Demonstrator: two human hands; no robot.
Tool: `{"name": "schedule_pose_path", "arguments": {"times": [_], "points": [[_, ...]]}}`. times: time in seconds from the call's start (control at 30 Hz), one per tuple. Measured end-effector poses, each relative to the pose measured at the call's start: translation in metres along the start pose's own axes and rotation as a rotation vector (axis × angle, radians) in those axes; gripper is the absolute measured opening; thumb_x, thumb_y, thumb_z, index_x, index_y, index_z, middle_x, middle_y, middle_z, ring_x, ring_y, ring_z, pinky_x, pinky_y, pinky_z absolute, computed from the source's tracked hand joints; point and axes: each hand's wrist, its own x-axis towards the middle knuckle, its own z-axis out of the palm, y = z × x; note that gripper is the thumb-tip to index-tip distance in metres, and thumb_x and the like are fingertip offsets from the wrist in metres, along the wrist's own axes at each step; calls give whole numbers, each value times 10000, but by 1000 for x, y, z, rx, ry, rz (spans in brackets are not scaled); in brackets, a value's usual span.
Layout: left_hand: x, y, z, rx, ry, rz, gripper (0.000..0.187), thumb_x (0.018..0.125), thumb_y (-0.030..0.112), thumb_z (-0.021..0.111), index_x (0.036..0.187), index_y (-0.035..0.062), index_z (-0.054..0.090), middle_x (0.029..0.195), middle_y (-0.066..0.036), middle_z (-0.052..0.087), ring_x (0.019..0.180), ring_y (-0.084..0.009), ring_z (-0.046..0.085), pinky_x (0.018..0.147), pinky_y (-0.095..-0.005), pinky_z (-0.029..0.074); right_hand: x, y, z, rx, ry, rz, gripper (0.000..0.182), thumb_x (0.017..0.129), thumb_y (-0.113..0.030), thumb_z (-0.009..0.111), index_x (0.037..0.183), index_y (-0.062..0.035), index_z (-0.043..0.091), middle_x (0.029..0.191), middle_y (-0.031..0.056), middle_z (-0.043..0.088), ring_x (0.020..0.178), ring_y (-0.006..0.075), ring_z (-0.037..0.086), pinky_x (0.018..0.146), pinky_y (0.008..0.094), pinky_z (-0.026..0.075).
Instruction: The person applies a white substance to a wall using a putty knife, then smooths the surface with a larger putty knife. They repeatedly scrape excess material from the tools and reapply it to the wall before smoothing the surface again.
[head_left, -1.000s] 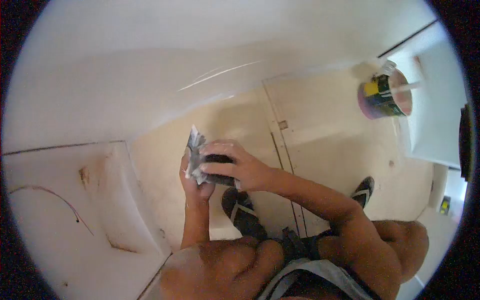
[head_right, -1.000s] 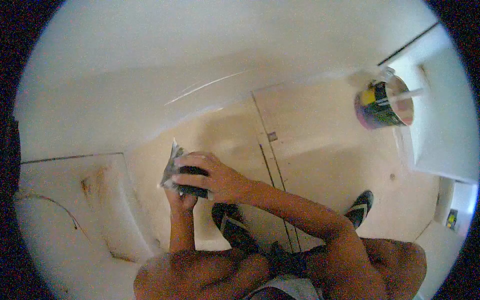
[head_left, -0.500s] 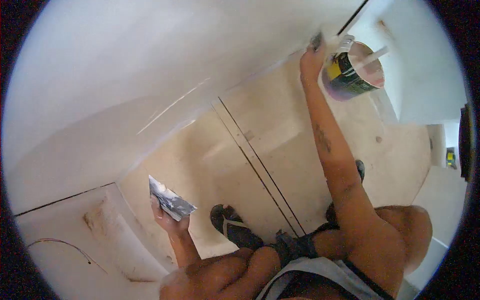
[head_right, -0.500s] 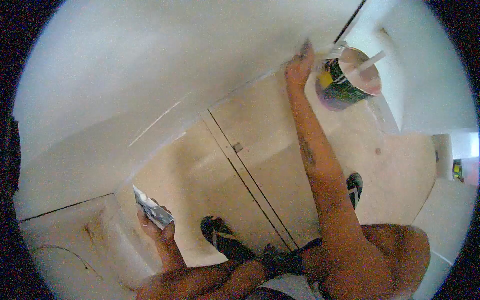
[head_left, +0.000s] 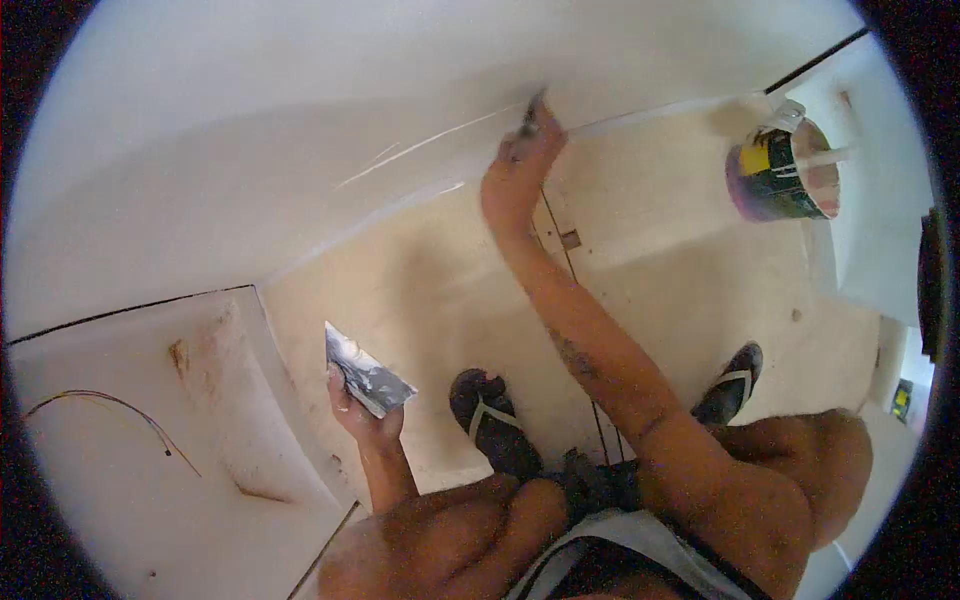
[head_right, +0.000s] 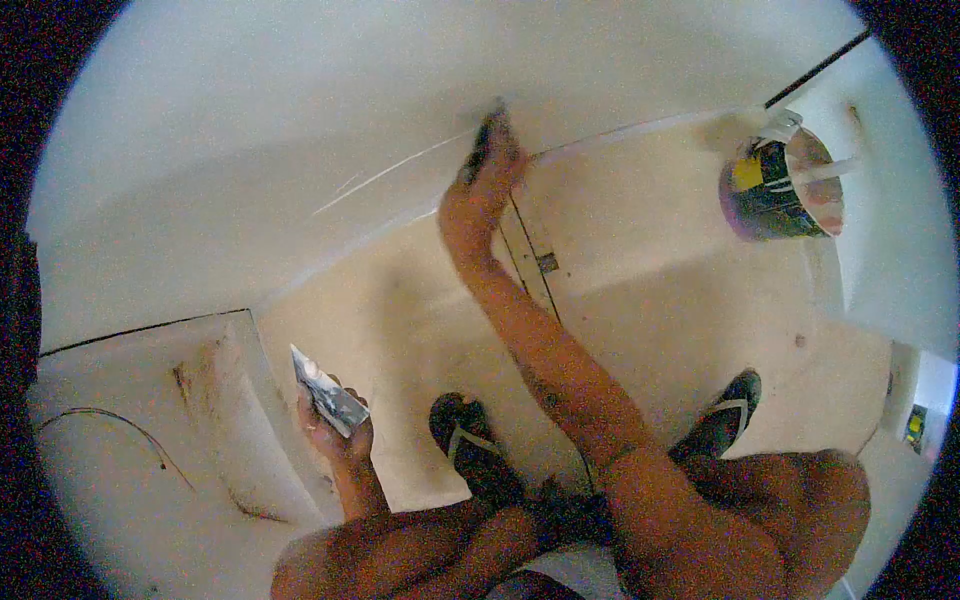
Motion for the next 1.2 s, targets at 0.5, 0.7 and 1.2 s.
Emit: {"name": "schedule_pose_path", "arguments": {"times": [0.5, 0.7, 1.2], "points": [[-1, -24, 7, -89, -21, 159, 332, 989, 328, 491, 1124, 39, 583, 1006, -150, 668, 531, -173, 521, 437, -314, 439, -88, -48, 51, 196, -354, 44, 835, 644, 206, 606, 1407, 1, 337, 1377, 236, 294, 1298, 449, 291, 1090, 530, 269], [3, -47, 14, -43, 211, 158, 266, 947, 352, 570, 1073, 124, 623, 912, -40, 687, 724, -181, 654, 606, -313, 536, -101, -26, 34, 281, -726, -63, 609, 750, 162, 533, 1331, -15, 485, 1354, 169, 434, 1274, 395, 391, 1083, 428, 347], [20, -74, 77, 321, -106, -24, 434, 984, 348, 528, 1283, 33, 509, 1097, -110, 643, 974, -225, 655, 757, -392, 575, -54, 4, -127, 510, -1114, -283, 527, 801, -95, 656, 1308, -94, 514, 1385, 148, 449, 1260, 343, 449, 1081, 481, 346]]}}
